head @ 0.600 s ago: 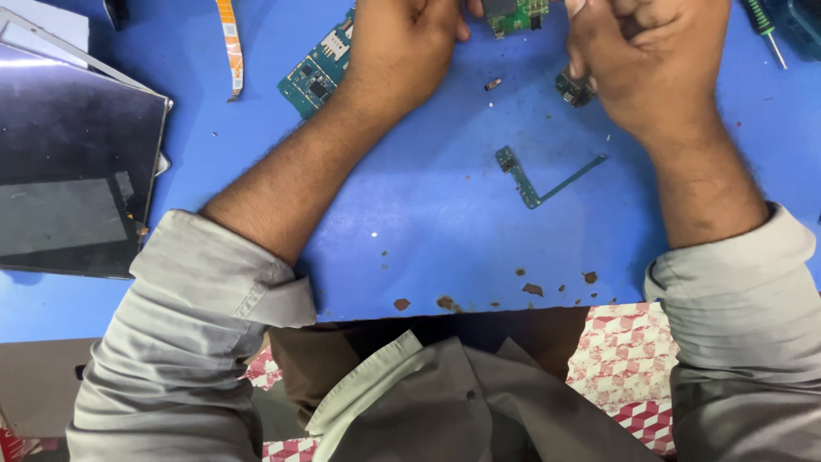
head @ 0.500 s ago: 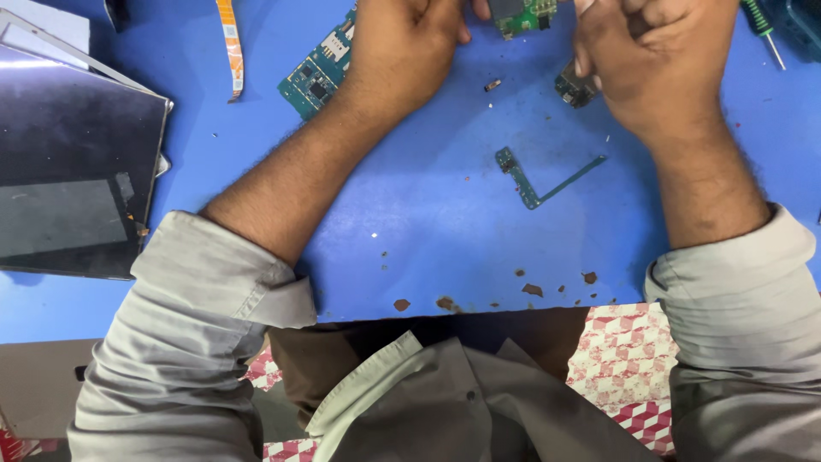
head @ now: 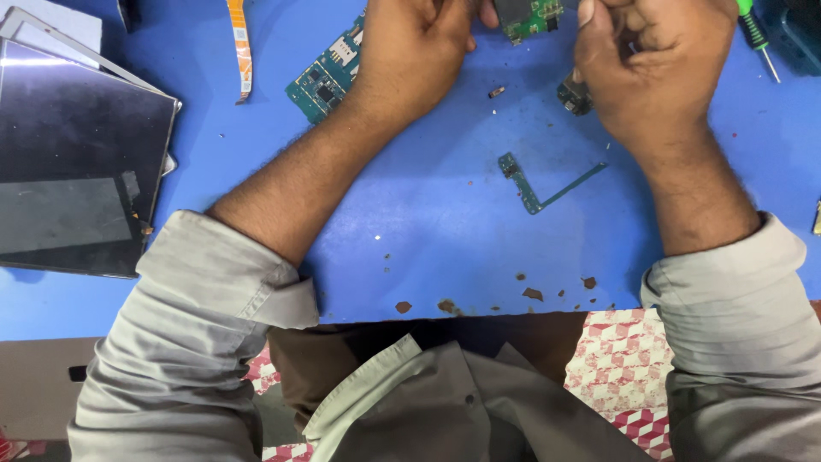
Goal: The person works at a blue repair bench on a green circuit board, holding it with both hands and picking and prying at its edges and components by hand. They set the board down and pick it up again repeatedly while small parts and other phone boards lie on the bench around them.
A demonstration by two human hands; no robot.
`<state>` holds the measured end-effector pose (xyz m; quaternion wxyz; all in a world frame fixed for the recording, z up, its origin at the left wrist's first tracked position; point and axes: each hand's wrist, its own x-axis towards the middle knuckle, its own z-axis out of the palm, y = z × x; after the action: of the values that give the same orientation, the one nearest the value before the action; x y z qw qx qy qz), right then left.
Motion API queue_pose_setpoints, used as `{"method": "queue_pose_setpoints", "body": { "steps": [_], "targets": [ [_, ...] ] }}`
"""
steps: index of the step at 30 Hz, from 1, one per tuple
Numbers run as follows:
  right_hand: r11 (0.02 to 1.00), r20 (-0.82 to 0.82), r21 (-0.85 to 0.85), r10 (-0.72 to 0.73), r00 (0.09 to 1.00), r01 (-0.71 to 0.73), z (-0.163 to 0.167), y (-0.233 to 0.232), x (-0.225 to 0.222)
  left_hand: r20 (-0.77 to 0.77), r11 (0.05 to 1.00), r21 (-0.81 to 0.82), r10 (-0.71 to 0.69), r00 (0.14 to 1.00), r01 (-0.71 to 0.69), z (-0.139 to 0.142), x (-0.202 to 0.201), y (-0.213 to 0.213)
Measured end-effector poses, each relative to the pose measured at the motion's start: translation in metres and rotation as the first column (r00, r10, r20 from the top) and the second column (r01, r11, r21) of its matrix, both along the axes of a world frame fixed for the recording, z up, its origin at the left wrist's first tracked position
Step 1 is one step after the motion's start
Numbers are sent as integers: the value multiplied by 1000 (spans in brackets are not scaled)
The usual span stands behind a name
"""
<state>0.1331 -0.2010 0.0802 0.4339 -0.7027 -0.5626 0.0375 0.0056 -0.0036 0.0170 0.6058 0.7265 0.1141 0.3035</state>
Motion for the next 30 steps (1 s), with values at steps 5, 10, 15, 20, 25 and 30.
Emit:
{"method": "queue_pose_setpoints", "body": {
  "steps": [5,10,15,20,25,30],
  "targets": [
    [1000,-37,12,15,999,-15,2,4,-3,-35,1000,25,1,999,0,6,-3,1],
    [1000,61,1,-3,998,3,1,3,-2,-38,999,31,-14,999,15,5,-4,0],
    [1000,-76,-14,-11,997,10,2,7,-5,-1,999,31,-16,1000,16,3,-2,0],
    [1000,-36,-20,-12,999,11,9,10,-5,51,999,47,-17,999,15,7,3,3],
    [999,18,-47,1,1000,0,18,12,-6,-49,1000,18,0,999,1,5,4,6],
    [991,-172,-135,-43,984,20,34,15,-2,-4,1000,14,-6,1000,7,10,9,11]
  ]
}}
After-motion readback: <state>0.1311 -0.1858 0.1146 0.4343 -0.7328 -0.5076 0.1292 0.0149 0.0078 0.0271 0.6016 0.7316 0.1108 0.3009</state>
